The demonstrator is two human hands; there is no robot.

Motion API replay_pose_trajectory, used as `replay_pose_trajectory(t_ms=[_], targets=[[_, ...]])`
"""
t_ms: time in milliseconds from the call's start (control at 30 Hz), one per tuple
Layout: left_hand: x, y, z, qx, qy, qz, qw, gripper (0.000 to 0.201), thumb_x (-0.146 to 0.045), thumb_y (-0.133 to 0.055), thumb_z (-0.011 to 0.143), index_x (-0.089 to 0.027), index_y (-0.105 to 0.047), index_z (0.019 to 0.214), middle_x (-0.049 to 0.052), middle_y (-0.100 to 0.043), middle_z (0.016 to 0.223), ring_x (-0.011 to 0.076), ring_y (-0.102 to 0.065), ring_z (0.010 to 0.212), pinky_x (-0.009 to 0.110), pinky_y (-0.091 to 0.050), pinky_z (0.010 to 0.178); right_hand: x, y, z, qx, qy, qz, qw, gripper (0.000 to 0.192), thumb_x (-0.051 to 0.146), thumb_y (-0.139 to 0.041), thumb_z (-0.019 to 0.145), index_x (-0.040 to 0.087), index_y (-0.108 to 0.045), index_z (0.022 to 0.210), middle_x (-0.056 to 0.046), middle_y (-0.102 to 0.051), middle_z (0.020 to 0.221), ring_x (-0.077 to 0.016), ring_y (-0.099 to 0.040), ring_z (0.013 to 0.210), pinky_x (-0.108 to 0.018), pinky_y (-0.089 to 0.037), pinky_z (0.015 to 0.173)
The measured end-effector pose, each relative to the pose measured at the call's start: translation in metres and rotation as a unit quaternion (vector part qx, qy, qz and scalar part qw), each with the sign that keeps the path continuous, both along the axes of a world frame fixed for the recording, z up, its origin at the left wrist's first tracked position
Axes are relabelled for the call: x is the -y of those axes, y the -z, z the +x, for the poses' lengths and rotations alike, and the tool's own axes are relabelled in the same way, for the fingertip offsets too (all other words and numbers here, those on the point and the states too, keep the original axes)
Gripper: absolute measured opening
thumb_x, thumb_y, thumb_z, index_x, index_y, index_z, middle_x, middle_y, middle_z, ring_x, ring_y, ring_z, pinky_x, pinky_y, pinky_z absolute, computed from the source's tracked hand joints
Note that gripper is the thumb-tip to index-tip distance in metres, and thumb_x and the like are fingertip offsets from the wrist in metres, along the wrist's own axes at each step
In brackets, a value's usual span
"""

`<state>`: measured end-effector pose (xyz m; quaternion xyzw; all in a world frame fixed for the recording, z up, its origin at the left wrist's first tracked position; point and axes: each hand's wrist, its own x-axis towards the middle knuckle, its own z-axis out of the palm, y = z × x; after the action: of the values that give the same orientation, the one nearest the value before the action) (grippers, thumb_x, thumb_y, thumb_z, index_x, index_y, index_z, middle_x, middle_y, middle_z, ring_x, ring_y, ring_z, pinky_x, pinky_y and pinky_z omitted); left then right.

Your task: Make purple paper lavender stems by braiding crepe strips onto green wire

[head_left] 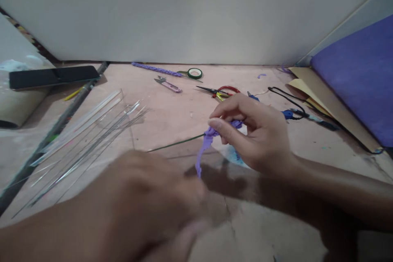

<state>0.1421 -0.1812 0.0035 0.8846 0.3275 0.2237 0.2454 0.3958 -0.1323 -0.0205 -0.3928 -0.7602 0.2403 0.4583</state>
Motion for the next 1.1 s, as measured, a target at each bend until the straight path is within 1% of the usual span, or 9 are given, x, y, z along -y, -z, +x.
replay_pose_trajectory(t_ms=[100,133,200,300,400,500,633,800,1100], targets=[[-0.024,-0.01,0.013,0.032,-0.117,0.024,0.992,0.005,-0.029,-0.064,0.099,-0.026,-0.066,0.096,-0.002,-0.07,0.087,0.0181,-0.064,0.078,0.03,-0.053,0.074,0.006,-0.001,-0.003,0.026,-0.04,-0.008,0.999,0.009,0.029,-0.074,0.104,0.024,-0.071,0.098,0.001,-0.076,0.085,-0.0117,-0.067,0.062,-0.028,-0.052,0.058],[-0.031,-0.01,0.018,0.033,-0.108,-0.015,0.994,0.009,-0.032,-0.07,0.095,-0.025,-0.069,0.101,-0.001,-0.073,0.094,0.0196,-0.066,0.084,0.03,-0.055,0.076,0.008,-0.001,-0.005,0.037,-0.053,-0.002,0.998,0.008,0.029,-0.074,0.104,0.024,-0.071,0.098,0.001,-0.076,0.085,-0.012,-0.068,0.064,-0.027,-0.052,0.06],[-0.04,-0.005,0.023,0.036,-0.061,-0.186,0.98,0.017,-0.04,-0.075,0.094,-0.023,-0.074,0.094,-0.003,-0.07,0.083,0.0177,-0.064,0.075,0.027,-0.055,0.066,0.012,0.0,-0.006,0.053,-0.068,0.014,0.996,0.007,0.029,-0.074,0.104,0.025,-0.072,0.098,0.002,-0.077,0.084,-0.0123,-0.068,0.066,-0.027,-0.053,0.062],[-0.043,0.007,0.024,0.073,-0.003,-0.438,0.896,0.026,-0.046,-0.077,0.095,-0.021,-0.081,0.102,0.0,-0.073,0.083,0.0174,-0.067,0.072,0.025,-0.056,0.058,0.014,0.001,-0.006,0.059,-0.064,0.03,0.996,0.009,0.03,-0.072,0.105,0.025,-0.073,0.098,0.001,-0.078,0.084,-0.013,-0.068,0.067,-0.027,-0.052,0.06],[-0.043,0.012,0.022,0.155,0.019,-0.523,0.838,0.024,-0.038,-0.073,0.1,-0.017,-0.084,0.097,0.006,-0.081,0.089,0.0196,-0.073,0.082,0.029,-0.061,0.074,0.014,0.0,-0.005,0.065,-0.057,0.037,0.996,0.009,0.029,-0.073,0.105,0.026,-0.073,0.097,0.001,-0.079,0.084,-0.0138,-0.069,0.067,-0.028,-0.051,0.059],[-0.045,0.013,0.02,0.176,0.027,-0.535,0.826,0.027,-0.033,-0.068,0.104,-0.015,-0.084,0.091,0.009,-0.084,0.089,0.0198,-0.075,0.083,0.031,-0.06,0.08,0.011,-0.001,-0.002,0.07,-0.066,0.047,0.994,0.009,0.029,-0.072,0.105,0.025,-0.074,0.097,0.002,-0.079,0.085,-0.0134,-0.07,0.069,-0.027,-0.051,0.062],[-0.046,0.018,0.019,0.146,0.008,-0.496,0.856,0.029,-0.039,-0.071,0.103,-0.014,-0.081,0.092,0.009,-0.084,0.086,0.0178,-0.072,0.075,0.027,-0.056,0.069,0.006,-0.001,-0.001,0.111,-0.092,0.031,0.989,0.012,0.03,-0.066,0.108,0.023,-0.072,0.102,0.0,-0.077,0.084,-0.0129,-0.067,0.069,-0.026,-0.049,0.064],[-0.041,0.024,0.018,0.144,0.006,-0.445,0.884,0.027,-0.032,-0.069,0.103,-0.014,-0.079,0.085,0.006,-0.082,0.082,0.0152,-0.07,0.074,0.023,-0.055,0.067,0.0,0.0,0.0,0.196,-0.12,0.071,0.971,0.042,0.031,-0.06,0.111,0.018,-0.061,0.071,0.001,-0.059,0.063,-0.0118,-0.05,0.059,-0.03,-0.035,0.059],[-0.034,0.027,0.019,0.187,-0.027,-0.481,0.856,0.022,-0.026,-0.073,0.099,-0.013,-0.078,0.081,0.003,-0.082,0.076,0.0106,-0.069,0.071,0.017,-0.055,0.067,0.002,0.007,-0.001,0.195,-0.098,0.136,0.966,0.036,0.024,-0.061,0.109,0.014,-0.065,0.075,0.0,-0.057,0.066,-0.0135,-0.048,0.063,-0.031,-0.035,0.064]])
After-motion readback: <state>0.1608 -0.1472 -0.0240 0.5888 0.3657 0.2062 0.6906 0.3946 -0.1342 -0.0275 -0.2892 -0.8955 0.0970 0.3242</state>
